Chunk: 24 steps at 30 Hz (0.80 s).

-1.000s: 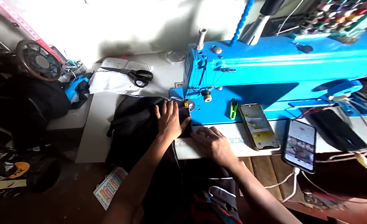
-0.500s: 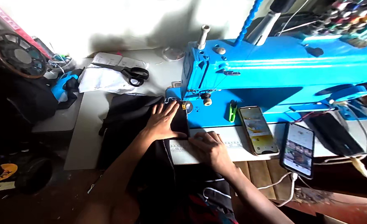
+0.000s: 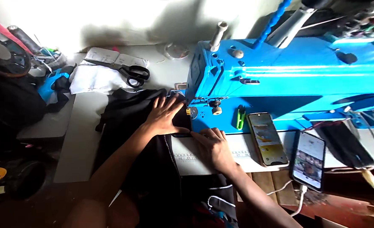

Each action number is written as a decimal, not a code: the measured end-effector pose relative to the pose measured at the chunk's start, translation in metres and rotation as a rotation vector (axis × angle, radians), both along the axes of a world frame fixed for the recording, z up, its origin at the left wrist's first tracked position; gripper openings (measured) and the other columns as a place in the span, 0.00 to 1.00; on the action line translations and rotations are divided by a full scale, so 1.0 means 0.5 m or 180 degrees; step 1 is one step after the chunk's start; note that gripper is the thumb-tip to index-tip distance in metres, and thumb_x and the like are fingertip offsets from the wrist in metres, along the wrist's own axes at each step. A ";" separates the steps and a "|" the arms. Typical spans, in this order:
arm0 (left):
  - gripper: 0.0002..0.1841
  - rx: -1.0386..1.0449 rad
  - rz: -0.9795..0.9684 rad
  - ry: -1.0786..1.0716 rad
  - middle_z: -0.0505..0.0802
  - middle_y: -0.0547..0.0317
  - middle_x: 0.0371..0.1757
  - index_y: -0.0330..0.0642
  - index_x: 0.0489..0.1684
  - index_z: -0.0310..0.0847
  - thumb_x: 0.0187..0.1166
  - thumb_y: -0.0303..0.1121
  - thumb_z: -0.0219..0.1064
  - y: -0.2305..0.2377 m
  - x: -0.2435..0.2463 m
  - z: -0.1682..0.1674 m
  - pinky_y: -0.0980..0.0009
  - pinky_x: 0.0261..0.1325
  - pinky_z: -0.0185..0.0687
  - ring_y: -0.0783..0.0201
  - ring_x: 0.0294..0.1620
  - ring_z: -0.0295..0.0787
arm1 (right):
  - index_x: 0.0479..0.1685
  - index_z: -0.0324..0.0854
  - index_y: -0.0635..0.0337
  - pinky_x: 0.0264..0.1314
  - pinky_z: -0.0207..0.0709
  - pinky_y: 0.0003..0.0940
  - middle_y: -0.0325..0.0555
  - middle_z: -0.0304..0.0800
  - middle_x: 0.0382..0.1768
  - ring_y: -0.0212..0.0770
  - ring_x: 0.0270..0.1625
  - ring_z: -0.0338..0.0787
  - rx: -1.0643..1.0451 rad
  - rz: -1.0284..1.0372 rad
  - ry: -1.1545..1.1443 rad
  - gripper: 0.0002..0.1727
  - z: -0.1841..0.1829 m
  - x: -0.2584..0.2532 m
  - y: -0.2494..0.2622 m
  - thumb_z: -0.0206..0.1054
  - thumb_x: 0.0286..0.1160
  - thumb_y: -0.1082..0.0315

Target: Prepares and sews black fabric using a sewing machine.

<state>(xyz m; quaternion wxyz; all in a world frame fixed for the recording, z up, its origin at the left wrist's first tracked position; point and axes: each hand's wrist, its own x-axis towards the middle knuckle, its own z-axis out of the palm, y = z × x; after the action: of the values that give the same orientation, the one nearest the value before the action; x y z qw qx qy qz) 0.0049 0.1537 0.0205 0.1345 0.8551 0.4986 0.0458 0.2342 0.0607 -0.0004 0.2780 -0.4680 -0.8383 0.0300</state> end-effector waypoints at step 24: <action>0.57 -0.0237 0.0061 0.0072 0.44 0.46 0.98 0.75 0.94 0.51 0.56 0.86 0.59 0.097 -0.009 -0.003 0.30 0.89 0.22 0.33 0.96 0.29 | 0.84 0.70 0.65 0.87 0.50 0.72 0.68 0.66 0.85 0.70 0.90 0.60 -0.0312 -0.2695 -0.0019 0.30 0.112 0.316 -0.002 0.56 0.88 0.56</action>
<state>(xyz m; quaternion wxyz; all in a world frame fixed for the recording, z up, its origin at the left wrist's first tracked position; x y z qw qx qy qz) 0.0002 0.2022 0.0192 0.1603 0.8452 0.5095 0.0188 0.3920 0.0596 0.0555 0.2409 -0.7836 -0.5706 -0.0483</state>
